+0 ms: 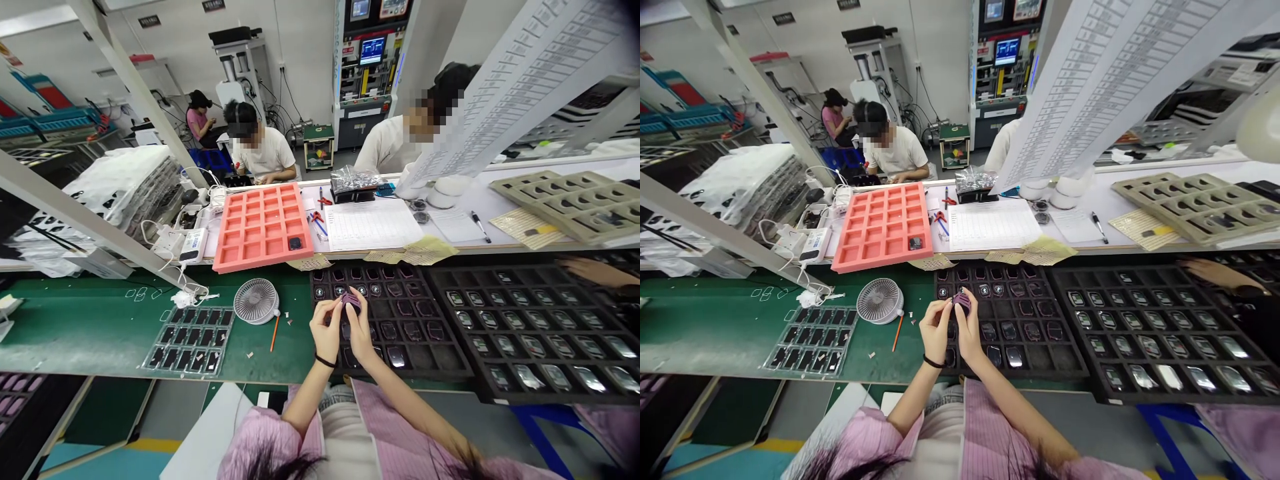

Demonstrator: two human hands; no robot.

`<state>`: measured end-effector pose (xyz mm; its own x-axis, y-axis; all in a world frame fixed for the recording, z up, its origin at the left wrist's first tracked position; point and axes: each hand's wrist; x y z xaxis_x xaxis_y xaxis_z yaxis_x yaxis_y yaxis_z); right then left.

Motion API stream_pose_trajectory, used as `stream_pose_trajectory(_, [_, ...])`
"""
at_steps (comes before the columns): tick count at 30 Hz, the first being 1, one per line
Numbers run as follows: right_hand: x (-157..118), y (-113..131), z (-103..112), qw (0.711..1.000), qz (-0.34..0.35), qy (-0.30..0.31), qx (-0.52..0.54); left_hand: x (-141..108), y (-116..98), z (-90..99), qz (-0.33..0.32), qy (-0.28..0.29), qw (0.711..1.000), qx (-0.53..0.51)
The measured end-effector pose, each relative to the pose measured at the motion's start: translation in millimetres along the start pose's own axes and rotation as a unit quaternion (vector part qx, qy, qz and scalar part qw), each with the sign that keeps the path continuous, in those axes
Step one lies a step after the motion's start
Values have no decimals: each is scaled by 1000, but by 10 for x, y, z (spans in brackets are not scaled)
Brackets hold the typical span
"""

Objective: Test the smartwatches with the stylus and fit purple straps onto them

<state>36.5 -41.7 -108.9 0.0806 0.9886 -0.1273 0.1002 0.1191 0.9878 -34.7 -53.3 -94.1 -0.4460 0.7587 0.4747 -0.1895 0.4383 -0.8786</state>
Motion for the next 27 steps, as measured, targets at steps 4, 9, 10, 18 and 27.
stream_pose_trajectory(4, [9,-24,5,1000,-22,-15,5,-86,27,1,-15,37,999,32])
stream_pose_trajectory(9, [-9,-68,-4,999,-37,-27,10,-241,98,-55,1,46,999,2])
stream_pose_trajectory(10, [-6,-82,4,999,-38,-23,10,-265,118,-56,8,42,999,-4])
stream_pose_trajectory(18, [299,-126,332,993,-75,48,-81,-19,260,186,-60,304,950,28])
stream_pose_trajectory(27, [222,-114,320,970,-68,64,-223,63,476,-13,-125,371,904,172])
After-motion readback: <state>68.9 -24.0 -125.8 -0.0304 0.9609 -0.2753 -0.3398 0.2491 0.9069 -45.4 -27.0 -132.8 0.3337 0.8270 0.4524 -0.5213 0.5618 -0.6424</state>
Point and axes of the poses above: each hand's wrist, its own x-axis towards the middle knuckle, its own z-axis out of the back of the hand, y = z × x, and after that the axes turned 14 degrees about -z, right-handed
